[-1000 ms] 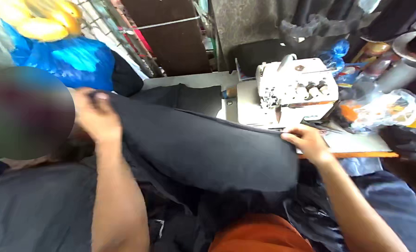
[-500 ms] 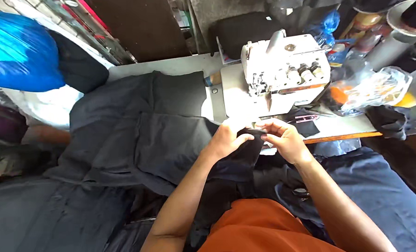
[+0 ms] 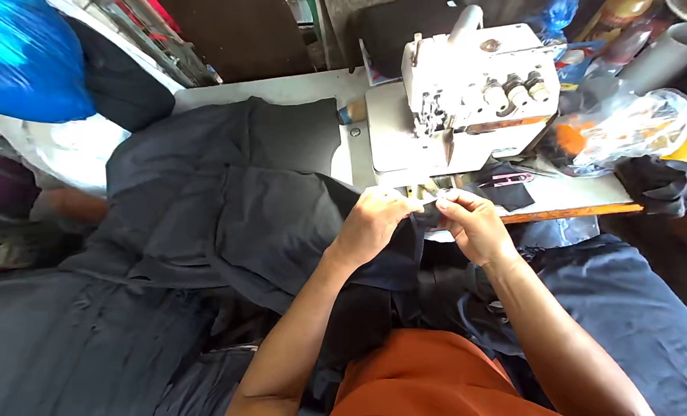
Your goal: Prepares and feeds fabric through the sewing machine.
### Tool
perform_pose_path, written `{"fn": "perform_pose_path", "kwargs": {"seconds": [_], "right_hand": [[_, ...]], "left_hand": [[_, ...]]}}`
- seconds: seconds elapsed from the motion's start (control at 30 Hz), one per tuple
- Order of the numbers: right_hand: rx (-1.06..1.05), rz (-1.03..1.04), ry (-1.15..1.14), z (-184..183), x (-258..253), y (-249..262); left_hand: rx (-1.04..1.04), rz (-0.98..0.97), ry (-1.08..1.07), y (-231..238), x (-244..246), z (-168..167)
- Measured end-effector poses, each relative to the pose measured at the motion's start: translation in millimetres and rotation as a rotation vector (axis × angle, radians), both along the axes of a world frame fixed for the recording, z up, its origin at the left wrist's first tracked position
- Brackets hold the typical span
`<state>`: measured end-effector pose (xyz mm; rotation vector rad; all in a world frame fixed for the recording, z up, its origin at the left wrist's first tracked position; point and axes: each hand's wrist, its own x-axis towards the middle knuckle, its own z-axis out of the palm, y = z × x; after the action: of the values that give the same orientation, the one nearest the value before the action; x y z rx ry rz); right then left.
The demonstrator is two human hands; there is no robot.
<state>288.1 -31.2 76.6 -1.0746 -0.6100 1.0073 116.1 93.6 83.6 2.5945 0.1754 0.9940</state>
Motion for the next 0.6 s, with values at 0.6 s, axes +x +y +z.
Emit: {"fn": "perform_pose_path", "kwargs": {"seconds": [0.6], "right_hand": [[0.197, -0.116, -0.061, 2, -39, -11]], "left_hand": [[-0.303, 0.127, -0.109, -45, 2, 29]]}}
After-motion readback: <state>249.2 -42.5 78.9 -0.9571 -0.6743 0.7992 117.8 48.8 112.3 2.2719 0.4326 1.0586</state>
